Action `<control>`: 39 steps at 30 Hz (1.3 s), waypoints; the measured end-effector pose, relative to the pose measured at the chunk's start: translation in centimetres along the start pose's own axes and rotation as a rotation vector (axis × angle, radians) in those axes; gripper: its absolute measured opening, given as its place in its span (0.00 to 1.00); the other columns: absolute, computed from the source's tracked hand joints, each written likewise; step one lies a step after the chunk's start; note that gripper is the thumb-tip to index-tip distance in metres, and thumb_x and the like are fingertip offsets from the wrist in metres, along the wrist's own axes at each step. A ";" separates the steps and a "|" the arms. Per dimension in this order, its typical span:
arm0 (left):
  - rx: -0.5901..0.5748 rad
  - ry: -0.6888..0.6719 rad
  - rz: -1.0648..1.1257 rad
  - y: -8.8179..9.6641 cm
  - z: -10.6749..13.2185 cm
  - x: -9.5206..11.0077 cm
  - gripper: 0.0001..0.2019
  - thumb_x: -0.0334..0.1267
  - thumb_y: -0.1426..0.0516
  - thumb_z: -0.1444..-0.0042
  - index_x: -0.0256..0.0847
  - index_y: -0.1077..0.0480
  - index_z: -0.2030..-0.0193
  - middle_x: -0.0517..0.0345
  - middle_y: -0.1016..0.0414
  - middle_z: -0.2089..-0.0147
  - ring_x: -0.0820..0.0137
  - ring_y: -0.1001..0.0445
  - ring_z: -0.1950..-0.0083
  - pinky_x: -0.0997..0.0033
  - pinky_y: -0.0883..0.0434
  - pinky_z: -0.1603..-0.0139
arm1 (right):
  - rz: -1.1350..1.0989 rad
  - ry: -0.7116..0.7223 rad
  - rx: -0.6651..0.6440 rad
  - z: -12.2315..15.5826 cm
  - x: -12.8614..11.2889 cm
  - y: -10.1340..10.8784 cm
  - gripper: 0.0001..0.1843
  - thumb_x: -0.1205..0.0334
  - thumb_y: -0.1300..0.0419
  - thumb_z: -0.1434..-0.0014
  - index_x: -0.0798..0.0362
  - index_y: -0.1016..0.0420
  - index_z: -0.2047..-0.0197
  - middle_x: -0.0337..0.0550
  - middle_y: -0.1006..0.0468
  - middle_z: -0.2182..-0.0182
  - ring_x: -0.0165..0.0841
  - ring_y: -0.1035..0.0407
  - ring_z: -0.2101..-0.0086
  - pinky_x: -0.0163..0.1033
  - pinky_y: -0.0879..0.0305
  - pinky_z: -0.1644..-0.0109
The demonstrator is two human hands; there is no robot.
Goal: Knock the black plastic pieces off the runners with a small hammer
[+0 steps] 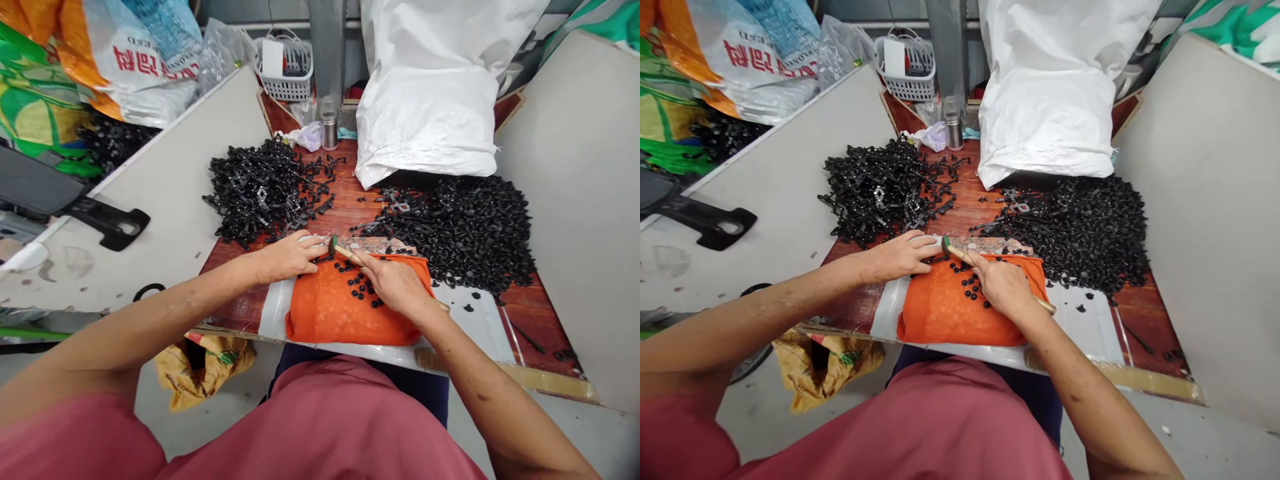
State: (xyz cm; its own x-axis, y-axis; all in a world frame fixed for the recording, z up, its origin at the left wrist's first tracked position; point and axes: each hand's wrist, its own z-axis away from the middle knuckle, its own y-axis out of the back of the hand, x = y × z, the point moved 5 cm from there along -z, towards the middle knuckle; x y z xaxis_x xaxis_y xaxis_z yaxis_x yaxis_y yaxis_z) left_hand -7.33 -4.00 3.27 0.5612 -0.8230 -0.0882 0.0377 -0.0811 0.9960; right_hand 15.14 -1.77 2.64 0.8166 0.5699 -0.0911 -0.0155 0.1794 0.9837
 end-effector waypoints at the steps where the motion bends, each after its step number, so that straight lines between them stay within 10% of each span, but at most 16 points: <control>1: 0.008 -0.015 -0.006 0.1 -0.1 -0.1 0.05 0.36 0.40 0.35 0.48 0.22 0.60 0.56 0.29 0.32 0.57 0.38 0.27 0.51 0.42 0.29 | 0.002 -0.001 0.010 0.1 0.1 0.1 0.30 0.54 0.55 0.24 0.36 0.51 0.22 0.45 0.13 0.57 0.42 0.18 0.61 0.40 0.30 0.61; 5: 0.072 0.110 0.033 1.6 0.0 -0.2 0.11 0.38 0.48 0.29 0.42 0.26 0.60 0.51 0.21 0.46 0.61 0.29 0.36 0.52 0.41 0.28 | -0.188 -0.048 0.169 1.3 1.3 1.2 0.29 0.56 0.53 0.24 0.38 0.46 0.23 0.44 0.14 0.52 0.40 0.19 0.57 0.39 0.28 0.56; 12: 0.098 0.610 0.328 -0.2 -1.0 1.1 0.20 0.44 0.58 0.26 0.42 0.33 0.67 0.55 0.28 0.69 0.65 0.30 0.66 0.66 0.36 0.62 | -0.501 -0.143 0.276 6.7 3.7 0.8 0.28 0.57 0.51 0.26 0.41 0.39 0.25 0.43 0.21 0.40 0.43 0.21 0.49 0.44 0.25 0.48; 25: 0.044 0.793 0.439 -4.3 -2.2 2.4 0.18 0.40 0.60 0.29 0.43 0.36 0.67 0.52 0.25 0.65 0.59 0.27 0.59 0.60 0.38 0.54 | -0.596 -0.236 0.179 10.3 5.2 -2.9 0.27 0.54 0.52 0.25 0.36 0.40 0.25 0.41 0.26 0.36 0.43 0.24 0.43 0.50 0.29 0.38; 39: -0.075 0.793 0.315 -5.1 -3.0 2.4 0.20 0.40 0.57 0.28 0.39 0.25 0.61 0.46 0.18 0.57 0.57 0.22 0.54 0.59 0.37 0.51 | -0.431 -0.219 0.154 9.3 4.3 -2.8 0.27 0.55 0.52 0.25 0.37 0.37 0.26 0.41 0.17 0.45 0.41 0.18 0.53 0.42 0.23 0.53</control>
State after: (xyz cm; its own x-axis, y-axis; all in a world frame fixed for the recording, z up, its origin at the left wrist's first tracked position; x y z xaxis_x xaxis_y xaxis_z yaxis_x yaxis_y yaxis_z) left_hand -3.73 -3.91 -1.94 0.9661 -0.1621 0.2010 -0.1780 0.1458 0.9732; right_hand 24.10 -7.28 0.97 0.8323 0.2855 -0.4752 0.4214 0.2311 0.8769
